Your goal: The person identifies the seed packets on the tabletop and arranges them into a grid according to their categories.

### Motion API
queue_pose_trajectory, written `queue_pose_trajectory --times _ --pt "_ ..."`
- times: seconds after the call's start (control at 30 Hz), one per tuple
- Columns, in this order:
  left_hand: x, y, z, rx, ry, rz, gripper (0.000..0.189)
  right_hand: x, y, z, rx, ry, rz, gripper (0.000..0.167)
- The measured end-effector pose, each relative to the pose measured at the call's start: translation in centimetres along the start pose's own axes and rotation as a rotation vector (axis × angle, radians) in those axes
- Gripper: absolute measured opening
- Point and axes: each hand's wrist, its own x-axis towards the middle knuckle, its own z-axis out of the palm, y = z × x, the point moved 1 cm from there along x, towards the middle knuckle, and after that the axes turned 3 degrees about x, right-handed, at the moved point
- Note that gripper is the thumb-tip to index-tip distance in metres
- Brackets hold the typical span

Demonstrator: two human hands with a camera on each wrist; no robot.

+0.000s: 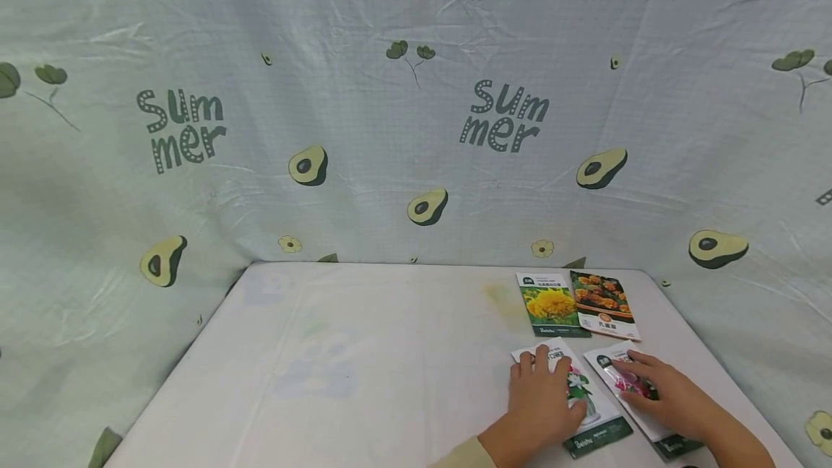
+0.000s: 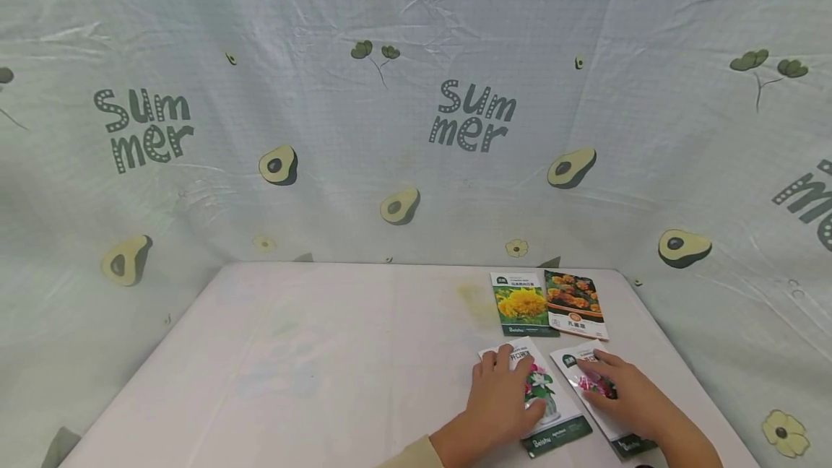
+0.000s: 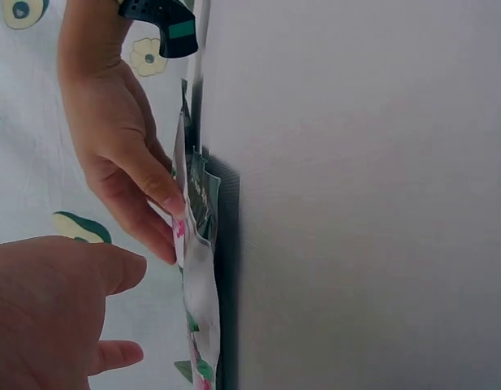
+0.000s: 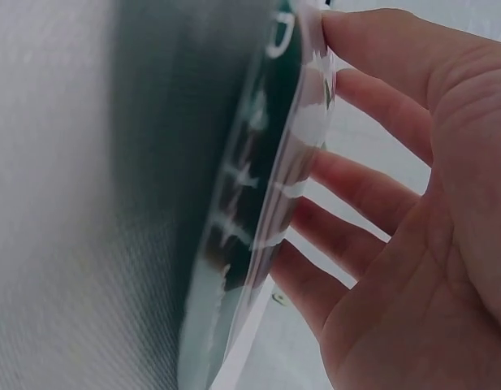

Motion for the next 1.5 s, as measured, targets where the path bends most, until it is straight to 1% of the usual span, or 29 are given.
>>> queue_pose_trajectory --times 0.27,0.43,0.53,0.67,0.83,0.97,1.2,1.5 --pt "0.6 1.1 0.5 0.069 0.015 -0.029 0.058 -0.1 0.1 0.2 0.015 0.018 -0.007 0.068" --pt "0.7 1.4 1.0 0.108 -0.002 -0.033 0.06 0.1 0.3 0.2 0.014 0.021 -0.005 0.069" --pt "0.8 1.5 1.2 0.114 -0.012 -0.037 0.061 0.1 0.4 0.2 0.013 0.028 -0.012 0.069" --pt "1.0 1.6 1.4 0.12 0.004 -0.036 0.06 0.2 0.6 0.3 0.014 0.037 -0.029 0.067" --pt "1.0 1.9 1.6 0.139 0.013 -0.034 0.058 0.3 0.7 0.3 0.013 0.041 -0.03 0.067" --pt "1.2 2.0 1.5 0.136 -0.002 -0.039 0.055 0.3 0.7 0.3 0.017 0.038 -0.028 0.067" --pt "1.6 2.2 1.4 0.132 -0.037 -0.053 0.052 0.4 0.5 0.0 0.03 0.009 -0.009 0.071" --pt "1.9 2.0 1.0 0.126 -0.072 -0.049 0.049 0.3 0.4 -0.1 0.044 0.005 -0.011 0.07"
